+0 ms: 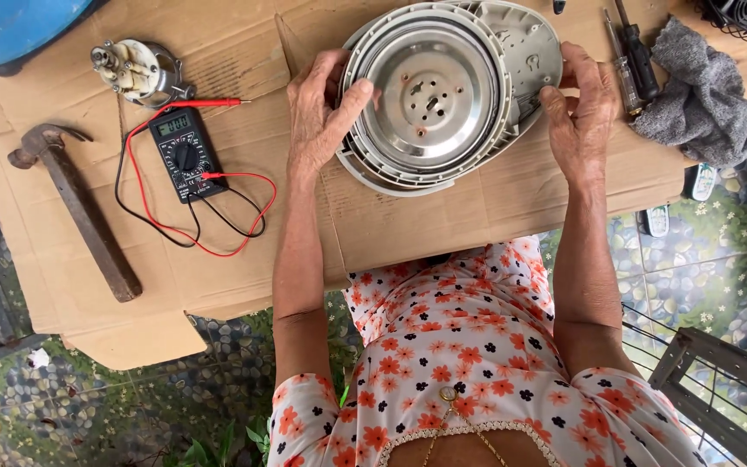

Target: Cleaning the internal components and lid of a rice cooker using a brush and a cloth.

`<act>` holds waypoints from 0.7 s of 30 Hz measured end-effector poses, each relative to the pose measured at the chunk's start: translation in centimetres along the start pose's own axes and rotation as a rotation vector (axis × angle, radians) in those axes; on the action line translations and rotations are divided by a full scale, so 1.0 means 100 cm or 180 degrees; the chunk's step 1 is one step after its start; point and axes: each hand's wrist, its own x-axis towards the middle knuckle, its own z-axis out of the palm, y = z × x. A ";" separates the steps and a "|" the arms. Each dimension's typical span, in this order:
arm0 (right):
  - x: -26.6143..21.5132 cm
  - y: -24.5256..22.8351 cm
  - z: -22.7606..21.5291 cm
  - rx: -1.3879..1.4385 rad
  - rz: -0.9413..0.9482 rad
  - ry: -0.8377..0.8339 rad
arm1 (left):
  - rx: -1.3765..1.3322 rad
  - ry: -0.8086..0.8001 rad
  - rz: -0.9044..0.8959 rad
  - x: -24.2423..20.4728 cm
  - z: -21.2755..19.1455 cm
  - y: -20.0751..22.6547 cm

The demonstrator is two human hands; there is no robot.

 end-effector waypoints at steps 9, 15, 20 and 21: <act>-0.010 0.006 0.012 0.0417 0.0167 0.0255 | -0.0600 -0.0482 -0.0807 -0.018 0.002 -0.023; -0.001 -0.008 0.003 0.0475 0.0310 0.0111 | -0.1205 0.0029 -0.0532 -0.018 0.011 -0.026; 0.024 0.036 -0.030 0.1235 0.0328 0.0507 | -0.1353 0.0076 -0.0467 -0.019 0.011 -0.030; 0.030 0.039 -0.039 -0.0224 -0.0691 0.0749 | -0.1333 0.0063 -0.0478 -0.020 0.010 -0.029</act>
